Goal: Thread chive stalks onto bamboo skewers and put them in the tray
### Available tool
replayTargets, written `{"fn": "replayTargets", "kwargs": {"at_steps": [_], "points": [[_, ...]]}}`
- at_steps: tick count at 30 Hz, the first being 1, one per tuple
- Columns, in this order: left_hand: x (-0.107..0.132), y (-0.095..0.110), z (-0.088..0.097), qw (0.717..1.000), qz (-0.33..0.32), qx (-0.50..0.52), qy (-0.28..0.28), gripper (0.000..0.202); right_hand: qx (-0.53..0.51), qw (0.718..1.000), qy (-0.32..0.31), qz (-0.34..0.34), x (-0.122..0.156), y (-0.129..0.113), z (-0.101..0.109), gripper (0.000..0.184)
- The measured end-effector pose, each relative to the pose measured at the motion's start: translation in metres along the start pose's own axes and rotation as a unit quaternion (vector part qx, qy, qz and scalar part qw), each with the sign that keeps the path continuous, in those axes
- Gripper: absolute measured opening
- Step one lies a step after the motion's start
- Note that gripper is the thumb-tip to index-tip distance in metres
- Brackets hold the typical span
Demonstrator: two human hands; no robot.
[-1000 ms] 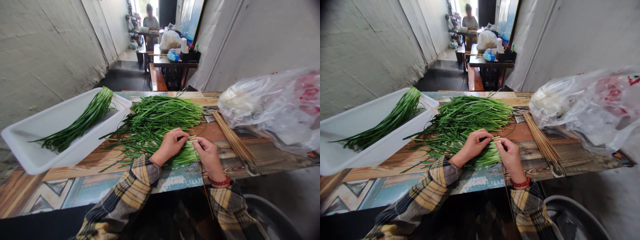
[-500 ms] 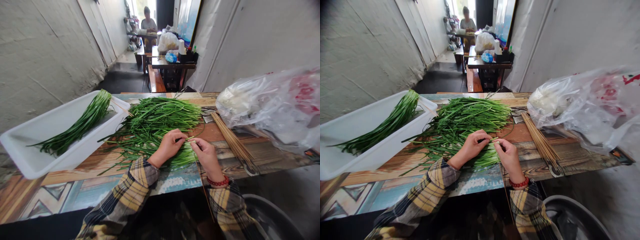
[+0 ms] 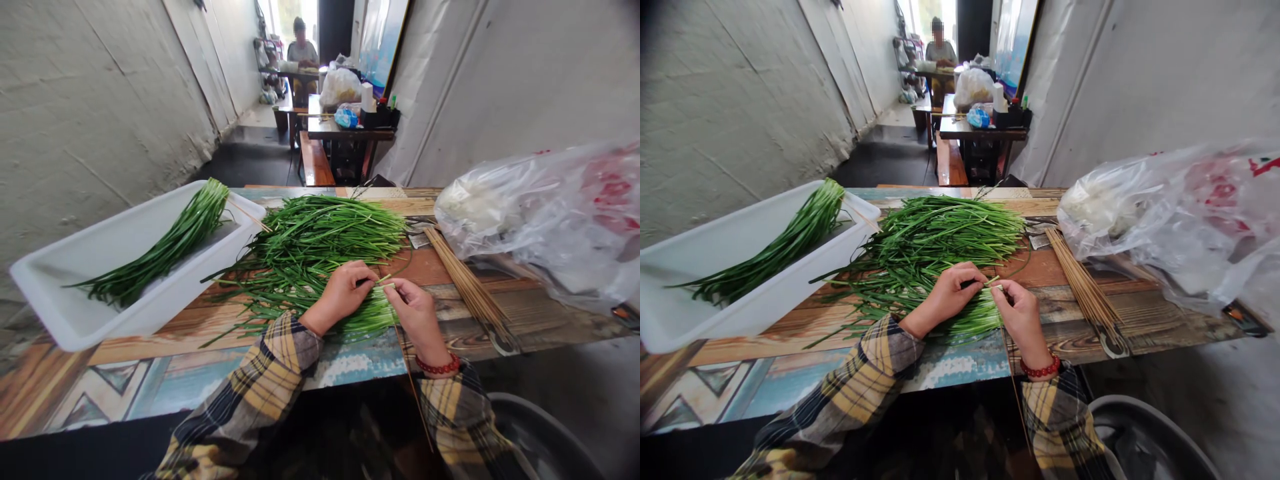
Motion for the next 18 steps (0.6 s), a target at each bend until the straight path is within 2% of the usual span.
{"fn": "replayTargets", "kwargs": {"at_steps": [3, 8, 13, 18], "points": [[0.001, -0.001, 0.001, 1.0, 0.008, 0.009, 0.007, 0.014, -0.017, 1.0, 0.016, 0.006, -0.001, -0.003, 0.001, 0.022], [0.003, -0.005, 0.005, 0.999, 0.03, 0.01, 0.026, 0.013, -0.003, 0.999, 0.023, 0.029, 0.0, -0.014, 0.001, 0.045], [0.003, -0.004, 0.005, 0.999, 0.025, 0.011, 0.026, 0.013, 0.025, 0.999, 0.01, 0.046, 0.0, -0.014, 0.001, 0.031], [0.003, -0.004, 0.005, 0.999, 0.027, 0.01, 0.026, 0.016, 0.037, 0.998, 0.018, 0.043, -0.001, -0.006, 0.002, 0.026]]}}
Point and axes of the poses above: each hand's wrist, its own x-axis away from the middle knuckle, its own z-axis out of the back of the hand, y = z × x, the point moved 9 cm from there along -x, towards the middle knuckle, and after that the axes turned 5 degrees about y, right-handed, at the moved point
